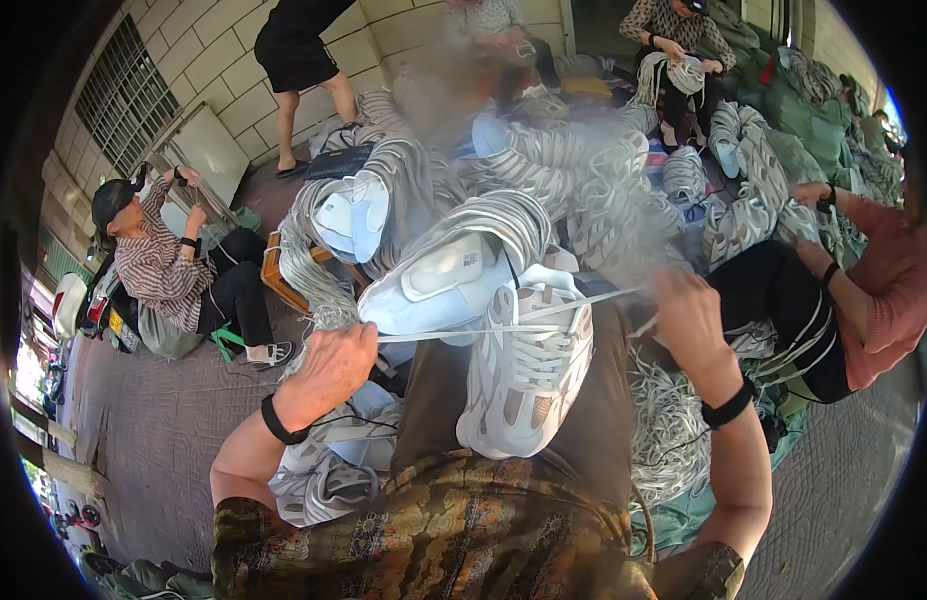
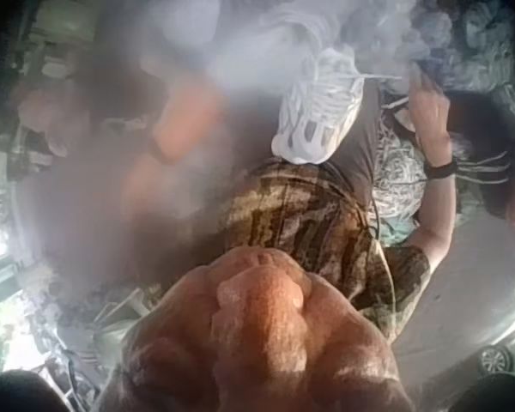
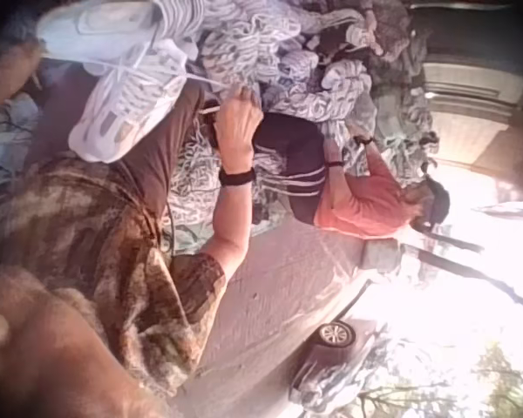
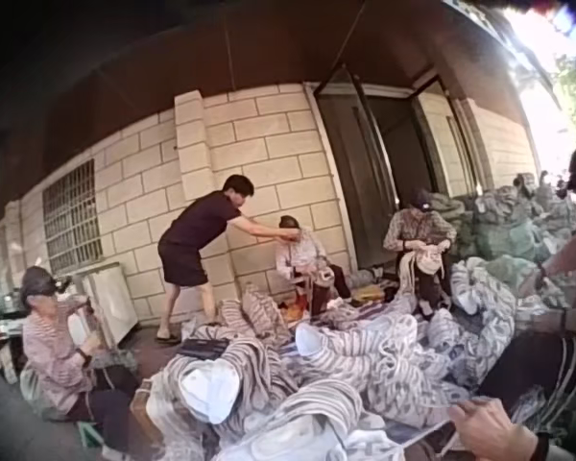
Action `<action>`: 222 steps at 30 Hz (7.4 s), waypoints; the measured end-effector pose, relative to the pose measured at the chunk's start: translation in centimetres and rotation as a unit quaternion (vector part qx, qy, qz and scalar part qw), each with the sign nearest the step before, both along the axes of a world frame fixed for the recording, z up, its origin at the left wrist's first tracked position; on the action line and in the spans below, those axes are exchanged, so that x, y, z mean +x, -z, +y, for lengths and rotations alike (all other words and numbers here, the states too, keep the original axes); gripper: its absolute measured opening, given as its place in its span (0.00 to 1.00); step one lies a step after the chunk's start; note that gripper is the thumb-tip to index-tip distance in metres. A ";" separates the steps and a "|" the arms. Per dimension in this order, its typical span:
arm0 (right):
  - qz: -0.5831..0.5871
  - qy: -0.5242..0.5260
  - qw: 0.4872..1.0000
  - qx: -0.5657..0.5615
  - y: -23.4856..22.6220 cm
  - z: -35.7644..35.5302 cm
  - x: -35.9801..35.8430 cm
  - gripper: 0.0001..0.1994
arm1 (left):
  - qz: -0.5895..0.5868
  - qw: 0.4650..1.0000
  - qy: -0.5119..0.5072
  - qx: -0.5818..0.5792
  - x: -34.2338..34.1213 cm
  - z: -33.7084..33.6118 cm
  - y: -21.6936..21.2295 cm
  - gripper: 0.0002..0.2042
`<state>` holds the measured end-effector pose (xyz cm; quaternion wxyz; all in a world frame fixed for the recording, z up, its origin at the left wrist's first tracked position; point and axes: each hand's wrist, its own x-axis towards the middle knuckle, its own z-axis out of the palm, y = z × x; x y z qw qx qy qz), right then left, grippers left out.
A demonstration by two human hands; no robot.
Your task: The person threads a long white shoelace through the eyelets of a white Reebok sneaker held in their lap. They repeatedly pull the lace through the eyelets, adjust the tension, and tie the laces into a knot. The person works on a single shoe while surrounded by piles of similar shoes and laces.
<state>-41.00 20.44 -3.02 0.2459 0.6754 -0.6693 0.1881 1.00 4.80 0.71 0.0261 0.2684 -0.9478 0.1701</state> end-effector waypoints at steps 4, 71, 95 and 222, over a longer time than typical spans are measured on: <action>-0.010 0.080 0.996 0.037 -0.4 3.1 -1.5 0.05 | -0.014 0.999 -0.021 0.032 1.0 0.1 0.6 0.09; -0.663 -0.095 0.727 -0.148 8.7 -2.4 8.9 0.02 | 0.505 0.801 0.064 0.315 -10.9 0.2 6.3 0.05; -0.426 -0.095 0.882 -0.177 8.3 -2.0 8.9 0.10 | 0.573 0.683 0.062 0.448 -14.4 -0.1 8.5 0.04; -0.657 -0.252 0.704 0.096 3.5 -5.5 4.2 0.02 | 0.315 0.881 0.234 0.265 -14.3 -1.6 3.1 0.11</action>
